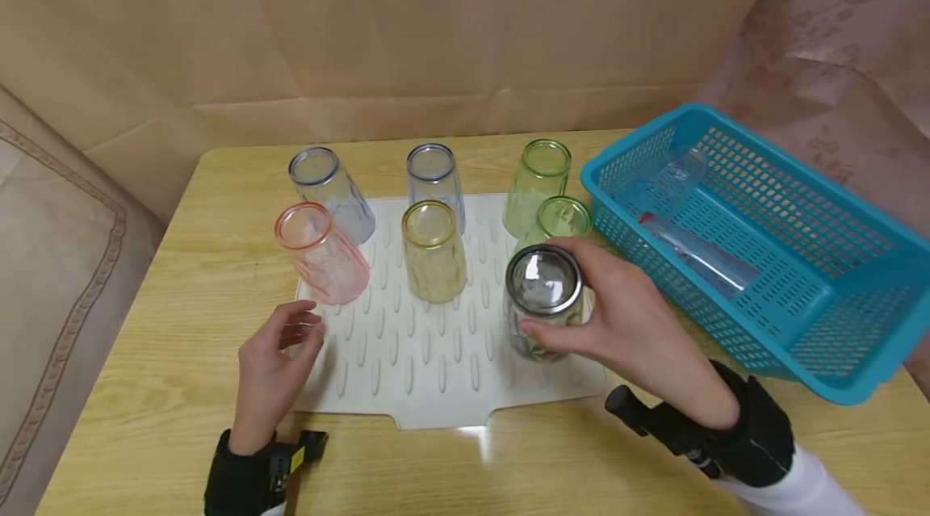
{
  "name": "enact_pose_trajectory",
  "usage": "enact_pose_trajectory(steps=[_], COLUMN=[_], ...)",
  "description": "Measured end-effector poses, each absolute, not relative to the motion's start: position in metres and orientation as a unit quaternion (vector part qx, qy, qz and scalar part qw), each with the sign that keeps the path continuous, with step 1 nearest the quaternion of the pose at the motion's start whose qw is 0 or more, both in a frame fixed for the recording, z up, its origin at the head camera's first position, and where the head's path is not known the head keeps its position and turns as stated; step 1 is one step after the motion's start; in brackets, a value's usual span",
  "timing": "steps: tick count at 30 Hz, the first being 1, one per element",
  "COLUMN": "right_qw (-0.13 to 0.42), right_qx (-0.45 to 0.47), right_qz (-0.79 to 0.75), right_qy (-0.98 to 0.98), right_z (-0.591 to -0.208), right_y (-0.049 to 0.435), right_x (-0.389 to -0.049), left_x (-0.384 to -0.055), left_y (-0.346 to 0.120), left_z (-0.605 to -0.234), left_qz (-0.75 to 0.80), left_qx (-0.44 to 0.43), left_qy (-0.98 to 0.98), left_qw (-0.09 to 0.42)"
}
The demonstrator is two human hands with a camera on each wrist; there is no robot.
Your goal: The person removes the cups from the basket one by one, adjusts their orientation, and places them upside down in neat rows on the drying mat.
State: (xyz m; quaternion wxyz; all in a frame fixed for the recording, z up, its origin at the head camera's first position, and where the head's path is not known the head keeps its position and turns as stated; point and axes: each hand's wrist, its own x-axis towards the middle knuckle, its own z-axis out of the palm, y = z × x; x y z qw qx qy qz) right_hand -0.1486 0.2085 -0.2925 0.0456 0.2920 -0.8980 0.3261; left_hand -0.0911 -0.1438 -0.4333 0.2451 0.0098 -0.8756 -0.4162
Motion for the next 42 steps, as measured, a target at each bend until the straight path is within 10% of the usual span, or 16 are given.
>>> enact_pose_trajectory(steps=[13,42], right_qw=[-0.047,-0.063], right_qx=[0.323,0.442], right_qz=[0.405,0.439], right_qy=[-0.854,-0.780], right_z=[-0.307,-0.343], right_y=[0.150,0.039], right_x=[-0.156,-0.160], left_x=[-0.085,-0.074], left_y=[-0.157,-0.189], left_z=[-0.427,-0.416], left_qz=[-0.432,-0.445], left_qx=[0.027,0.099], left_qy=[-0.874,-0.862], left_qw=[0.220,0.225])
